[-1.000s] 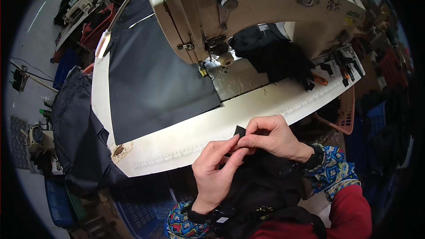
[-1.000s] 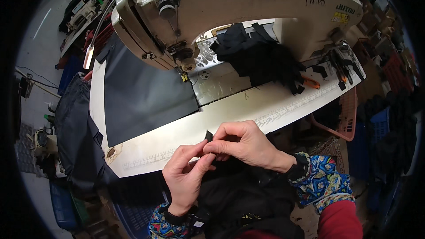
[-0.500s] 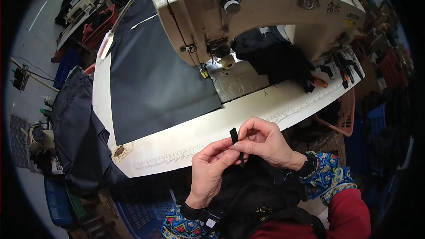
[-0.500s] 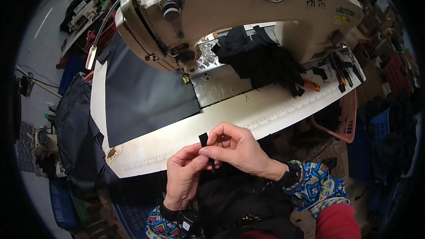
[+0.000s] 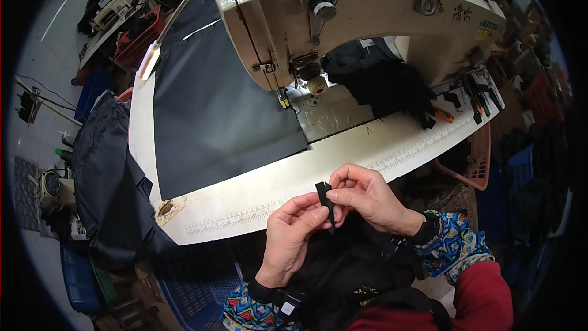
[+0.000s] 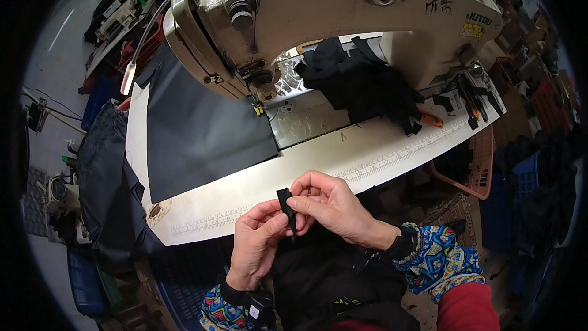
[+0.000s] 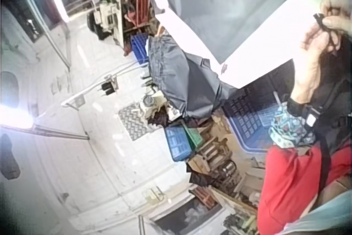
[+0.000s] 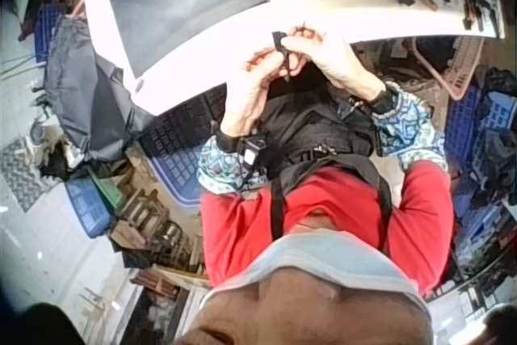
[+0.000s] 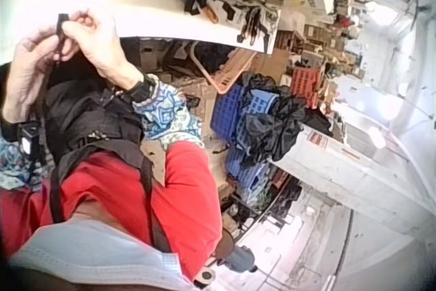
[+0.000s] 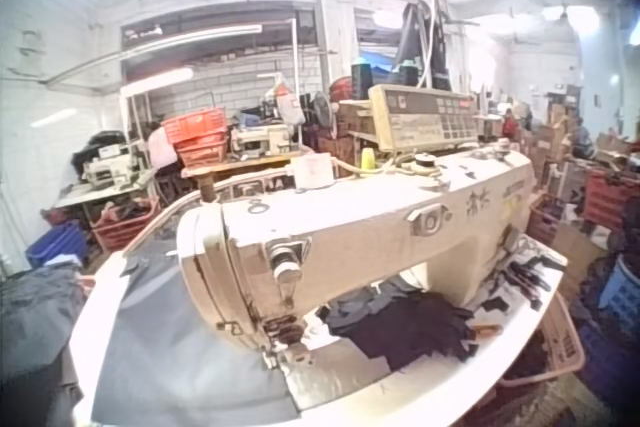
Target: The recorder is using an industrial sewing machine to sew black fabric bags.
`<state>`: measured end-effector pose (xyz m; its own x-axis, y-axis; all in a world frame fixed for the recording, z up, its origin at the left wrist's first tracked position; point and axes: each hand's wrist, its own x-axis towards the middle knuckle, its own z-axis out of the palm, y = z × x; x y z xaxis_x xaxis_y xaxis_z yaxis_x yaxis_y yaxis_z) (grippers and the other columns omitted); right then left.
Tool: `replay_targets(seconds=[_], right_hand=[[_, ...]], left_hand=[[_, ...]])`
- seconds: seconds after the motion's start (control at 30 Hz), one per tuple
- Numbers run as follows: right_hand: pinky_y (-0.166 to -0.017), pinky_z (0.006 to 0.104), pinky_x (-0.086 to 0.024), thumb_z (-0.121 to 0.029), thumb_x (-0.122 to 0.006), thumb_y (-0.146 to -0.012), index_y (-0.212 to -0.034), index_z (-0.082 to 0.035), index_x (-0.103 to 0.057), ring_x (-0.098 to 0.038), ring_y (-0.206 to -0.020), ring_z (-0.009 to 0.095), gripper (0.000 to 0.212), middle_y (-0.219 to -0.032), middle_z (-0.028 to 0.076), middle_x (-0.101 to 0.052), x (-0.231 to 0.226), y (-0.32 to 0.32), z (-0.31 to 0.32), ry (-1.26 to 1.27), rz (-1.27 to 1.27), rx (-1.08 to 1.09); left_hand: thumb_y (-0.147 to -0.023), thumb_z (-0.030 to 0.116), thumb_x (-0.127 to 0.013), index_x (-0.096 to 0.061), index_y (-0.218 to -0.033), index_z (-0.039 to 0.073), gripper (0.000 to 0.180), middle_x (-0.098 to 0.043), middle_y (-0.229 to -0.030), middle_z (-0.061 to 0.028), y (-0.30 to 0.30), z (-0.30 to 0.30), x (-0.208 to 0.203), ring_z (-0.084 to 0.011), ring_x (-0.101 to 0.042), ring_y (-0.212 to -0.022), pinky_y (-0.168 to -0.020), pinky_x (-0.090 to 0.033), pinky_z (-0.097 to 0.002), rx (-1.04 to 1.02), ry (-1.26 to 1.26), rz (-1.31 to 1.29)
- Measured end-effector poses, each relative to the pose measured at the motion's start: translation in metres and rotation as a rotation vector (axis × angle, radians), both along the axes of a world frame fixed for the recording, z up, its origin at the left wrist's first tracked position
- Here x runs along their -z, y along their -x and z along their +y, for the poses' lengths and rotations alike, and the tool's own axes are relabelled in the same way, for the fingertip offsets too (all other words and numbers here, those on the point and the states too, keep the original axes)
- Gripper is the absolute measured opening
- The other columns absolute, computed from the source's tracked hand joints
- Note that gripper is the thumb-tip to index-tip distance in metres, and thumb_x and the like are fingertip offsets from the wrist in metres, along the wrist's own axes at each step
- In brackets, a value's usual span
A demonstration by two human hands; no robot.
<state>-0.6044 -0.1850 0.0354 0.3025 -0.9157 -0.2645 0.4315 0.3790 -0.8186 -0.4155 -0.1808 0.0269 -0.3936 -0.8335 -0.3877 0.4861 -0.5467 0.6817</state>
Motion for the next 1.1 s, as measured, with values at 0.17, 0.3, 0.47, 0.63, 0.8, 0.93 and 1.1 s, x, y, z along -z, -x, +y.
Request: replay_targets(seconds=[0.17, 0.3, 0.47, 0.63, 0.8, 0.93, 1.1], right_hand=[[-0.063, 0.0254, -0.059, -0.006, -0.066, -0.097, -0.108, 0.001, -0.059, -0.066, -0.072, 0.011, 0.014, -0.089, 0.006, -0.064, -0.001, 0.012, -0.003, 0.131, 0.249, 0.126], [-0.072, 0.0342, -0.054, -0.004, -0.074, -0.083, -0.114, -0.003, -0.067, -0.066, -0.085, 0.024, 0.032, -0.096, 0.01, -0.064, -0.006, 0.047, -0.024, 0.872, 1.383, 0.489], [-0.072, 0.032, -0.053, -0.014, -0.074, -0.083, -0.106, -0.004, -0.072, -0.065, -0.082, 0.021, 0.025, -0.096, 0.006, -0.065, -0.012, 0.019, 0.005, 1.547, 1.153, -0.006], [-0.068, 0.0306, -0.051, -0.002, -0.08, -0.078, -0.1, -0.001, -0.072, -0.066, -0.077, 0.019, 0.023, -0.088, 0.005, -0.066, -0.009, 0.007, 0.011, 1.141, 0.935, 0.143], [-0.067, 0.0266, -0.052, -0.003, -0.079, -0.084, -0.096, 0.0, -0.073, -0.067, -0.078, 0.014, 0.013, -0.086, 0.007, -0.069, -0.017, -0.003, 0.01, 0.794, 0.72, 0.209], [-0.068, 0.0255, -0.054, -0.003, -0.074, -0.089, -0.097, 0.002, -0.071, -0.067, -0.077, 0.012, 0.01, -0.09, 0.009, -0.071, -0.02, -0.002, 0.013, 0.611, 0.667, 0.106], [-0.072, 0.0238, -0.055, -0.004, -0.072, -0.092, -0.102, 0.003, -0.071, -0.066, -0.083, 0.009, 0.012, -0.097, 0.006, -0.072, -0.016, -0.006, 0.016, 0.324, 0.4, 0.101]], left_hand=[[-0.095, 0.001, -0.067, -0.068, -0.111, -0.007, 0.018, -0.072, -0.093, -0.0115, -0.008, 0.003, 0.015, -0.0156, -0.071, -0.078, -0.07, -0.06, -0.0256, -0.089, -0.056, -0.02], [-0.094, 0.001, -0.067, -0.068, -0.102, -0.002, 0.008, -0.072, -0.089, -0.0096, -0.01, -0.002, -0.004, -0.0129, -0.07, -0.07, -0.056, -0.06, -0.0275, -0.128, -0.157, -0.017], [-0.095, 0.003, -0.067, -0.068, -0.101, -0.004, 0.008, -0.072, -0.088, -0.0093, -0.006, 0.001, -0.004, -0.0139, -0.07, -0.068, -0.053, -0.06, -0.0281, -0.086, -0.102, -0.071], [-0.096, 0.004, -0.066, -0.068, -0.104, -0.007, 0.013, -0.071, -0.088, -0.0118, -0.009, 0.007, -0.006, -0.0157, -0.07, -0.073, -0.056, -0.062, -0.0295, -0.119, -0.001, -0.136], [-0.098, 0.007, -0.066, -0.067, -0.107, -0.009, 0.017, -0.07, -0.09, -0.0147, -0.006, 0.013, -0.014, -0.0185, -0.07, -0.077, -0.061, -0.063, -0.0315, -0.105, 0.203, -0.274], [-0.099, 0.008, -0.066, -0.066, -0.107, -0.008, 0.018, -0.07, -0.09, -0.0144, -0.007, 0.015, -0.012, -0.0181, -0.07, -0.077, -0.062, -0.063, -0.0315, -0.088, 0.264, -0.279], [-0.099, 0.008, -0.065, -0.065, -0.107, -0.008, 0.018, -0.07, -0.088, -0.0134, -0.006, 0.015, -0.012, -0.0177, -0.07, -0.074, -0.062, -0.063, -0.0318, -0.106, 0.261, -0.266]])
